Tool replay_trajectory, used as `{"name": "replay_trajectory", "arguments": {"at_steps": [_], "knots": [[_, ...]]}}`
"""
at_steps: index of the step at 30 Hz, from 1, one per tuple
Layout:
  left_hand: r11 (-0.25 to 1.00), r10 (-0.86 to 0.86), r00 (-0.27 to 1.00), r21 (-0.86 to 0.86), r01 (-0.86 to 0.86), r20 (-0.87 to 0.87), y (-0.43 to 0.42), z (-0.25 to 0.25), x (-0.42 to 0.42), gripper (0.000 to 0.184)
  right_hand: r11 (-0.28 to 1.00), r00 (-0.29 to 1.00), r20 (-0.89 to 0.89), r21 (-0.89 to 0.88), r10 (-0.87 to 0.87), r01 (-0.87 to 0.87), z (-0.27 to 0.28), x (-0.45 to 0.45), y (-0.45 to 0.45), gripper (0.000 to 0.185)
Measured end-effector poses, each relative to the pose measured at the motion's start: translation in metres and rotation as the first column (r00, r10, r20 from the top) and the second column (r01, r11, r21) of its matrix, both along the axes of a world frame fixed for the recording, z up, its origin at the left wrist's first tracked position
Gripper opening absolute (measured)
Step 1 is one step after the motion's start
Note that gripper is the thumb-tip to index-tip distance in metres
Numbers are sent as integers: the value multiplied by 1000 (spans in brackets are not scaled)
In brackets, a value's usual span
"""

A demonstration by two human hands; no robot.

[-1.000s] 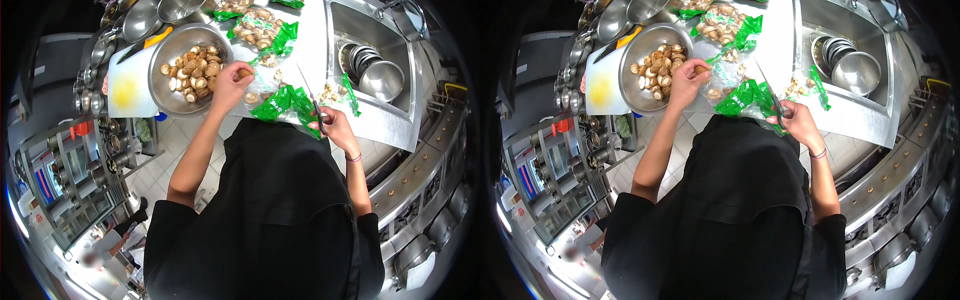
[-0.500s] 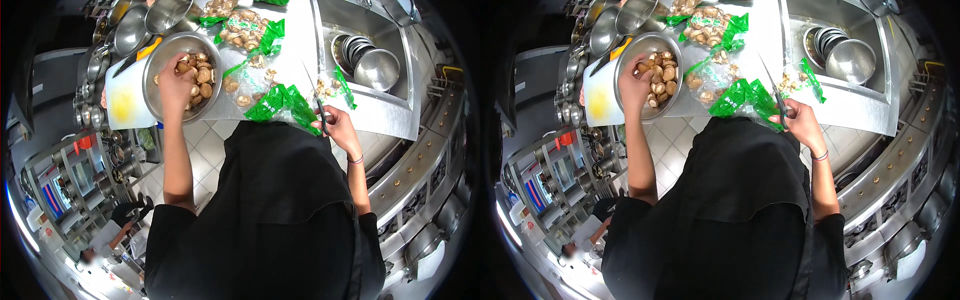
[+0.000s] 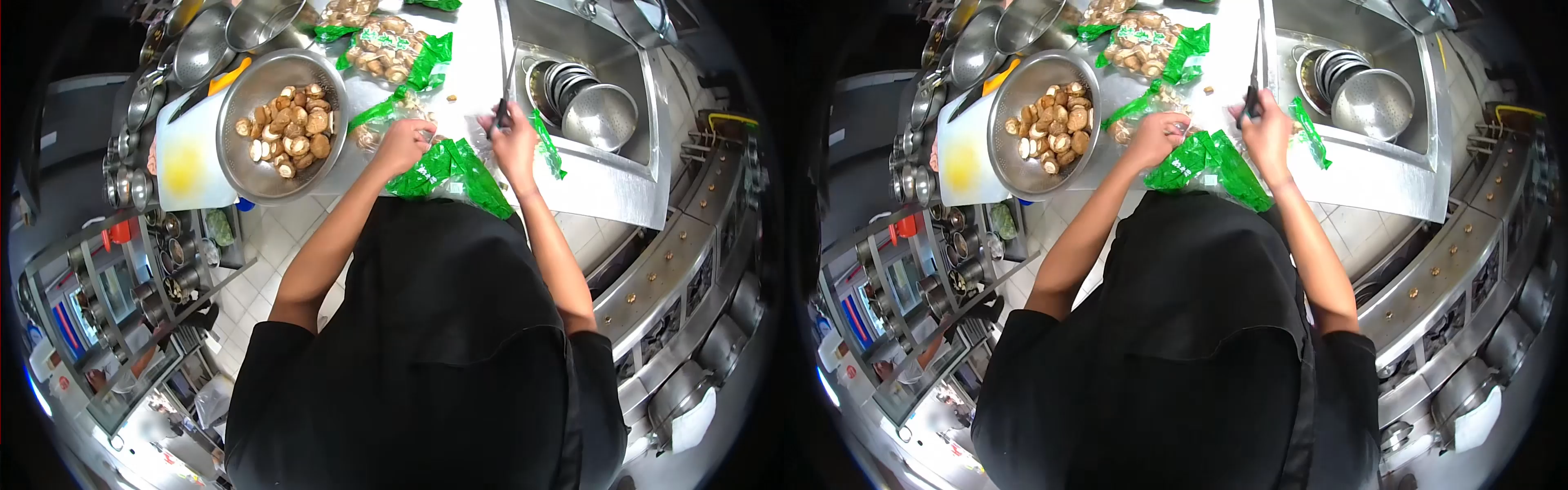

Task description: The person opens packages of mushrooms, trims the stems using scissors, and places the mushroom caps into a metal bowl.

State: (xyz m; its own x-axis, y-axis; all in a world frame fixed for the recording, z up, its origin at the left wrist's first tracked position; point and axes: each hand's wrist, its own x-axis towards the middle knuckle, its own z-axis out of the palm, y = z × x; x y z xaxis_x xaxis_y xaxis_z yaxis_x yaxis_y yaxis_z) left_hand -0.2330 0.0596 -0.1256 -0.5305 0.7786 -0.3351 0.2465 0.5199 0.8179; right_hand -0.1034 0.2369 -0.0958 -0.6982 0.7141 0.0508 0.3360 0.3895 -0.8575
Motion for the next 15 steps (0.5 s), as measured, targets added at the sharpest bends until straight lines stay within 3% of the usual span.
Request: {"name": "replay_trajectory", "arguments": {"at_steps": [1, 2, 3, 4, 5, 6, 7, 9, 11, 13, 15], "knots": [[992, 28, 997, 120, -36, 66, -4, -20, 3, 41, 996, 973, -228, 84, -19, 39, -21, -18, 3, 26], [967, 49, 990, 244, -80, 131, -2, -28, 2, 43, 994, 989, -133, 97, 68, -55, -41, -37, 12, 26], [965, 53, 990, 248, -84, 128, -1, -22, 4, 43, 983, 986, -30, 91, 164, -161, -53, -50, 13, 27], [978, 19, 991, 202, -47, 135, -1, -12, 9, 43, 960, 978, 102, 196, 184, -201, -36, -52, 5, 32], [987, -9, 990, 160, -14, 142, 0, -3, 13, 42, 950, 973, 10, 213, 229, -226, -43, -55, 3, 35], [986, -43, 996, 165, 29, 79, 1, 0, 18, 37, 945, 968, 51, 212, 245, -250, -41, -56, 2, 35], [964, -76, 988, 263, 39, 132, 3, -8, 21, 34, 938, 960, 94, 209, 263, -278, -41, -57, 1, 36], [954, -110, 987, 292, 71, 120, 4, -15, 26, 32, 950, 973, 32, 209, 230, -232, -50, -58, 1, 33], [971, -84, 995, 229, 71, 46, 5, -3, 29, 32, 984, 986, -35, 77, 165, -162, -61, -59, 4, 32], [984, -74, 997, 161, 78, -30, 5, 3, 23, 32, 962, 966, -247, -239, 75, -135, -38, -60, -1, 31], [931, 292, 955, 247, -270, -57, -5, 2, 17, 35, 948, 961, -267, -280, 72, -149, 0, -55, -5, 23]]}}
